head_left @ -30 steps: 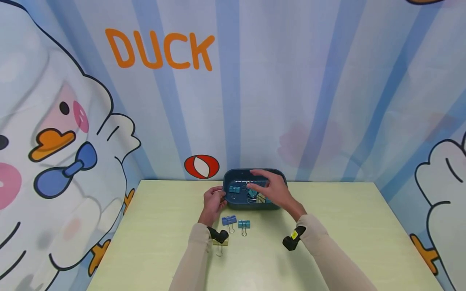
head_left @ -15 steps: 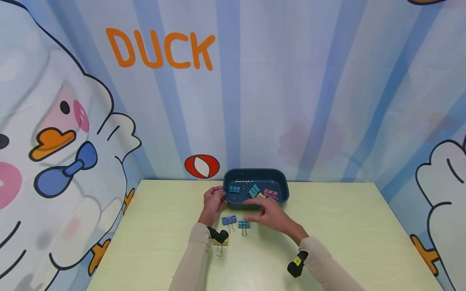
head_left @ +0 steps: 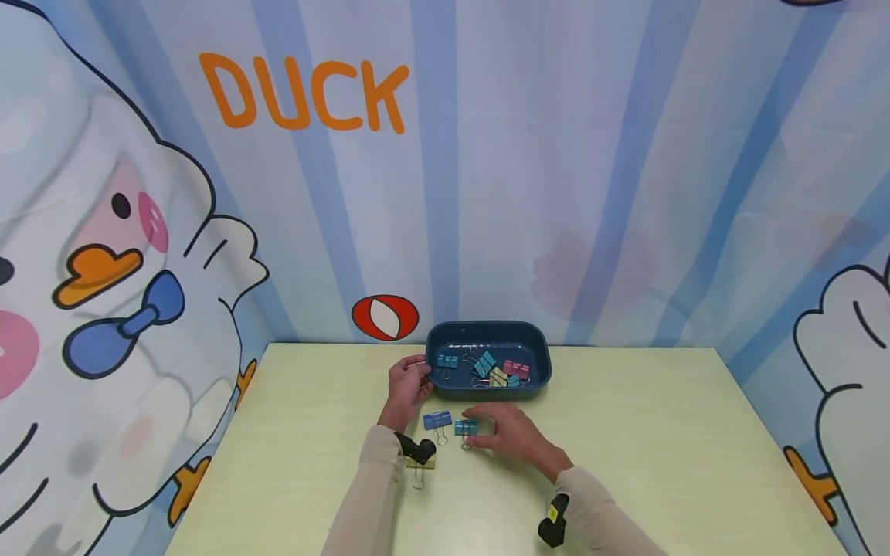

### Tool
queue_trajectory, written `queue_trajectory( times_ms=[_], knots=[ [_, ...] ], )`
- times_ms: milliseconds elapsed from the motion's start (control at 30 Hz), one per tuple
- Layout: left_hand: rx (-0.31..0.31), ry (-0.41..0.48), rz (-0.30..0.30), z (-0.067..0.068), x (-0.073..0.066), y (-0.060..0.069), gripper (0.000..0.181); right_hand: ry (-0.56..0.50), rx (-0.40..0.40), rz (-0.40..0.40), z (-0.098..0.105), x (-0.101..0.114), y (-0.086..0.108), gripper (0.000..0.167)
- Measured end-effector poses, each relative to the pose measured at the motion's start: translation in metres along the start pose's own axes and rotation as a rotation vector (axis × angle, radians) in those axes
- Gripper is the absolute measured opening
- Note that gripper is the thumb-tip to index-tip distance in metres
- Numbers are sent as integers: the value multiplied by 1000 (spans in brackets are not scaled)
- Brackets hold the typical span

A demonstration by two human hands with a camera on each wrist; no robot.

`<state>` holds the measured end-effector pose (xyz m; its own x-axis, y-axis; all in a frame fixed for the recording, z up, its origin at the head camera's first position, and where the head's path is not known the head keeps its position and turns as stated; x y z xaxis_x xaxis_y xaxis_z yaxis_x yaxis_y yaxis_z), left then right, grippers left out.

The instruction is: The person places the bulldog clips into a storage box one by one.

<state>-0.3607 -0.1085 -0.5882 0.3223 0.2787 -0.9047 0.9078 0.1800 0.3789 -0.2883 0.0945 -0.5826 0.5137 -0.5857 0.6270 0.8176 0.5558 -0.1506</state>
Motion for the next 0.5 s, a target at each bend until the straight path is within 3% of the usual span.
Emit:
queue_trajectory(
  times_ms=[267,500],
  knots=[
    [-1,9,-11,-2,-2,1,32,43,-154,35,-11,-6,3,24],
    [-9,9,-12,-1,-1,1,31,38,-160,28,-12,-8,4,25]
  ],
)
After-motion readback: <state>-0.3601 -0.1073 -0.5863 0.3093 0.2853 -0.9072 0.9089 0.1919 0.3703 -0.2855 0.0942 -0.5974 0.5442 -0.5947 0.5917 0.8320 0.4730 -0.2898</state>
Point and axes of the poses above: each hand's wrist, its own y-axis away from the middle knuckle, its own z-axis out of the back of the hand, x = y × z, the point moved 5 cm from there along -y, towards the middle knuckle, and after that the axes turned 1 degree about z, right-handed, at the moved point
